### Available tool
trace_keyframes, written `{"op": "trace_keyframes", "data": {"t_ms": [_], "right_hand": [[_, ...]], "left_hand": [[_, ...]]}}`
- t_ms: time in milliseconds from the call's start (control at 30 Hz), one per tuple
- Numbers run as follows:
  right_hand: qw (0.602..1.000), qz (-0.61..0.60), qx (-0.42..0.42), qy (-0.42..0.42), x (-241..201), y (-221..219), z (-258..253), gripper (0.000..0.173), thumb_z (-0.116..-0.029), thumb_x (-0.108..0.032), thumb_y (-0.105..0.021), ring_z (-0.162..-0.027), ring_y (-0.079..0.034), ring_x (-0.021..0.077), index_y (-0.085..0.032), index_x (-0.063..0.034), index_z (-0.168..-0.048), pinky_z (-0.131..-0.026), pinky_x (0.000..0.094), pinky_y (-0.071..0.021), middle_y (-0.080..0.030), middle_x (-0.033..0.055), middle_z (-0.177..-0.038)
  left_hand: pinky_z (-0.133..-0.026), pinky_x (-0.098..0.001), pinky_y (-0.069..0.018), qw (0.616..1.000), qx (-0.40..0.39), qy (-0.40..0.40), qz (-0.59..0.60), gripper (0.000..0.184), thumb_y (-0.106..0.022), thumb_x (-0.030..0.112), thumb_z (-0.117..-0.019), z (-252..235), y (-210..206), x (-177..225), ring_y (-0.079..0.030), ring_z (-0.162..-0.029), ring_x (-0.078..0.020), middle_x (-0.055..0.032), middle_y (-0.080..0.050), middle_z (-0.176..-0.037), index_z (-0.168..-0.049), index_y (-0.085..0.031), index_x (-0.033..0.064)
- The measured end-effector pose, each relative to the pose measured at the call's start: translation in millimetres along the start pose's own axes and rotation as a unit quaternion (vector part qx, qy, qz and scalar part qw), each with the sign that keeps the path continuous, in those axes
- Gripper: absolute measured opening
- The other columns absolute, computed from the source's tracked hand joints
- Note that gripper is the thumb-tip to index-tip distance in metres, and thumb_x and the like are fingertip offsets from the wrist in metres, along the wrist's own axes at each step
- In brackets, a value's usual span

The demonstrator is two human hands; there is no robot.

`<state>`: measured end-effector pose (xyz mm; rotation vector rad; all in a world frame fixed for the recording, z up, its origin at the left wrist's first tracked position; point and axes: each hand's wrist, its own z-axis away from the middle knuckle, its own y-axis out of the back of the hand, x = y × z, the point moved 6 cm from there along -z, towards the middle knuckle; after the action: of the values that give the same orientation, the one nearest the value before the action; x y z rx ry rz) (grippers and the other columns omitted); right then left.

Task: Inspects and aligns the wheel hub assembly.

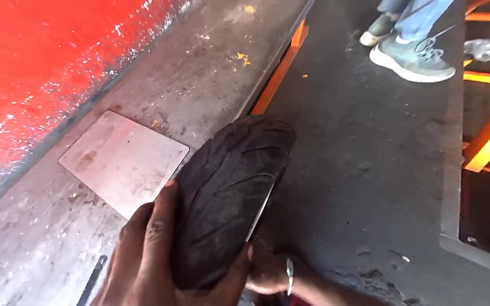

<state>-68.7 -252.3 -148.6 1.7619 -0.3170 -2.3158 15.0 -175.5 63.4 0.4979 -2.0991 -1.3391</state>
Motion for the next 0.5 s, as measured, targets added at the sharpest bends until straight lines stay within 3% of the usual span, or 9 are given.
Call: {"op": "trace_keyframes", "data": {"t_ms": [33,100,133,200,267,333,400,433,500], "right_hand": [[0.997,0.067,-0.037,0.008,13,8,-3,0.055,-0.0954,-0.012,-0.065,-0.114,-0.064,0.0397,-0.051,0.0026,-0.146,-0.100,0.0552,-0.0486,-0.064,0.0281,-0.128],[0.962,0.259,0.041,0.077,41,25,-11,0.048,-0.0893,-0.008,-0.069,-0.105,-0.071,0.0368,-0.063,-0.0032,-0.137,-0.088,0.0553,-0.0556,-0.071,0.0198,-0.121],[0.951,0.293,0.065,0.067,40,24,-12,0.052,-0.0863,-0.010,-0.071,-0.103,-0.071,0.0378,-0.063,-0.0047,-0.137,-0.085,0.0554,-0.0563,-0.071,0.0197,-0.121],[0.974,0.210,-0.041,-0.073,18,-1,-8,0.065,-0.0941,-0.017,-0.063,-0.123,-0.060,0.0417,-0.042,-0.0074,-0.156,-0.100,0.0599,-0.0476,-0.057,0.0243,-0.142],[0.991,0.092,-0.061,-0.068,7,-8,-6,0.065,-0.0969,-0.015,-0.063,-0.131,-0.054,0.0433,-0.040,-0.0025,-0.156,-0.109,0.0582,-0.0402,-0.048,0.0287,-0.151],[0.983,0.182,-0.021,0.006,31,5,-11,0.057,-0.0946,-0.008,-0.061,-0.121,-0.063,0.0401,-0.050,-0.0044,-0.150,-0.099,0.0583,-0.0495,-0.059,0.0230,-0.142],[0.940,0.312,0.104,0.091,41,26,-17,0.052,-0.0822,-0.005,-0.074,-0.098,-0.072,0.0355,-0.067,-0.0065,-0.133,-0.078,0.0513,-0.0577,-0.071,0.0159,-0.125],[0.945,0.309,0.099,0.042,34,21,-17,0.054,-0.0843,-0.007,-0.071,-0.104,-0.070,0.0371,-0.064,-0.0065,-0.137,-0.083,0.0533,-0.0565,-0.069,0.0161,-0.130],[0.984,0.157,0.020,-0.086,15,-3,-8,0.064,-0.0925,-0.015,-0.064,-0.133,-0.056,0.0384,-0.047,-0.0058,-0.153,-0.109,0.0560,-0.0433,-0.054,0.0206,-0.149]], "left_hand": [[-0.090,-0.0537,-0.0524,1.000,-0.005,-0.003,-0.001,0.104,-0.077,0.066,-0.0749,3,0,-1,-0.063,-0.110,-0.0430,-0.0348,-0.060,-0.127,-0.144,-0.051,-0.0069],[-0.093,-0.0528,-0.0509,1.000,-0.007,-0.003,-0.005,0.106,-0.077,0.066,-0.0749,7,-1,-2,-0.062,-0.112,-0.0427,-0.0361,-0.058,-0.129,-0.146,-0.048,-0.0078],[-0.091,-0.0534,-0.0511,1.000,-0.008,-0.001,-0.010,0.107,-0.076,0.067,-0.0748,6,0,-3,-0.062,-0.111,-0.0431,-0.0359,-0.058,-0.129,-0.146,-0.048,-0.0076],[-0.088,-0.0551,-0.0524,1.000,-0.007,0.001,-0.014,0.106,-0.075,0.068,-0.0747,3,2,-5,-0.064,-0.109,-0.0442,-0.0341,-0.060,-0.127,-0.146,-0.049,-0.0062],[-0.089,-0.0557,-0.0524,1.000,0.001,0.001,-0.008,0.106,-0.075,0.068,-0.0755,0,1,-6,-0.063,-0.109,-0.0451,-0.0349,-0.060,-0.127,-0.146,-0.049,-0.0067],[-0.090,-0.0553,-0.0512,1.000,0.004,0.004,-0.014,0.106,-0.074,0.068,-0.0756,5,0,-7,-0.063,-0.110,-0.0438,-0.0352,-0.060,-0.127,-0.147,-0.049,-0.0061],[-0.088,-0.0555,-0.0514,1.000,0.012,0.003,-0.023,0.106,-0.073,0.068,-0.0751,6,0,-6,-0.063,-0.108,-0.0437,-0.0348,-0.060,-0.127,-0.147,-0.048,-0.0060],[-0.085,-0.0554,-0.0522,0.999,0.018,0.003,-0.027,0.107,-0.073,0.069,-0.0744,5,0,-5,-0.064,-0.106,-0.0435,-0.0337,-0.061,-0.126,-0.147,-0.049,-0.0055],[-0.080,-0.0549,-0.0539,0.999,0.031,0.005,-0.023,0.106,-0.073,0.071,-0.0725,2,1,-3,-0.066,-0.102,-0.0423,-0.0312,-0.063,-0.124,-0.145,-0.053,-0.0035]]}}
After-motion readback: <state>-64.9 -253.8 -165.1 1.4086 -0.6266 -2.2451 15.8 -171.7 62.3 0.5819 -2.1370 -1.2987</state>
